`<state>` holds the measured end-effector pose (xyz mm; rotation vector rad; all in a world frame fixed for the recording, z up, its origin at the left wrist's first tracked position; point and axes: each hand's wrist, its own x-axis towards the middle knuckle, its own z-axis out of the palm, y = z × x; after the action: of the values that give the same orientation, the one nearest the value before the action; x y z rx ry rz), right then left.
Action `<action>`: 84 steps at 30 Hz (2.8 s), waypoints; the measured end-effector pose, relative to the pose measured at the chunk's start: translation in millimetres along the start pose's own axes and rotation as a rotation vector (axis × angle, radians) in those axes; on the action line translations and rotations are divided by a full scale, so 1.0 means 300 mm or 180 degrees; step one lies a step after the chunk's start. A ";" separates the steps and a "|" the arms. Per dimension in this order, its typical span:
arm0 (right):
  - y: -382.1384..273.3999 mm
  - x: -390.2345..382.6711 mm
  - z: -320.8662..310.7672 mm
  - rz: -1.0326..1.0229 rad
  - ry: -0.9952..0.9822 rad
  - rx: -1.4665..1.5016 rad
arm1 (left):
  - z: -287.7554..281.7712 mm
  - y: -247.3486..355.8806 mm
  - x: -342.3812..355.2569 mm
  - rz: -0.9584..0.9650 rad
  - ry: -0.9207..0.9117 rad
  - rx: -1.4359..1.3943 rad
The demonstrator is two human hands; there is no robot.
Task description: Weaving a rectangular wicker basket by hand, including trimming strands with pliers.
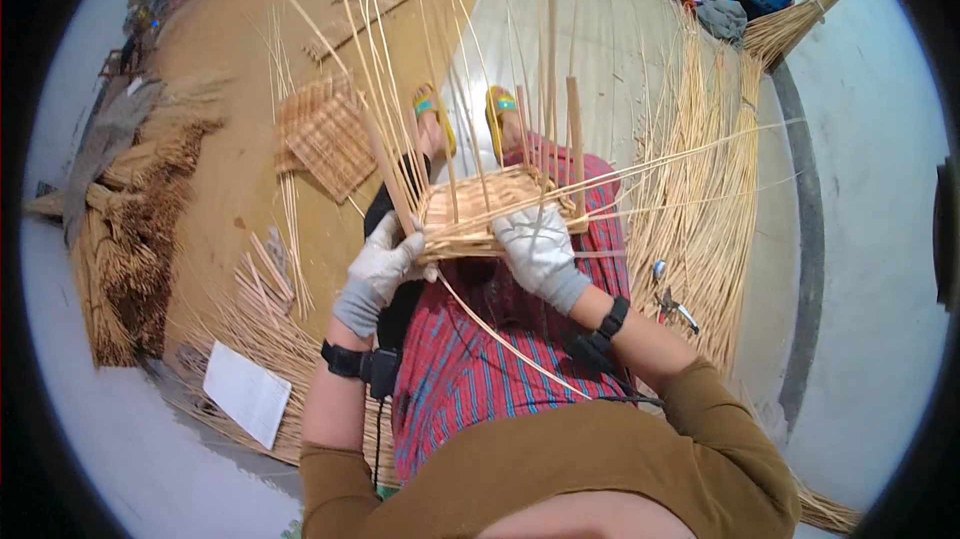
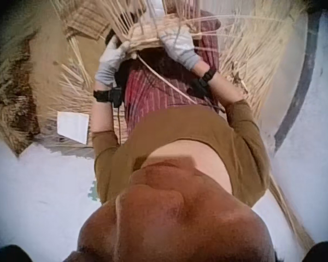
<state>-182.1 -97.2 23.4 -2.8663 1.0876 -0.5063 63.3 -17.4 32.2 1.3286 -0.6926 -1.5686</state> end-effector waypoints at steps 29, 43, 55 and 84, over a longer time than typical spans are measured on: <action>-0.206 0.400 -0.012 -0.0184 0.1124 0.2789 | 0.083 -0.055 0.045 0.0697 0.0374 0.0655; -0.114 0.031 -0.107 0.0111 0.0412 0.0632 | 0.040 -0.028 0.043 -0.0037 -0.0266 -0.0077; -0.057 0.044 -0.115 -0.0036 -0.0912 0.0733 | 0.010 -0.005 0.048 -0.0213 -0.0445 0.0397; -0.047 0.407 -0.235 -0.0045 0.0354 0.1164 | 0.063 -0.022 0.049 0.0100 0.0219 0.0415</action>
<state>-109.4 -160.3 127.3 -2.5538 0.8795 -0.7831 43.7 -30.6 25.0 1.4534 -0.7801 -1.4666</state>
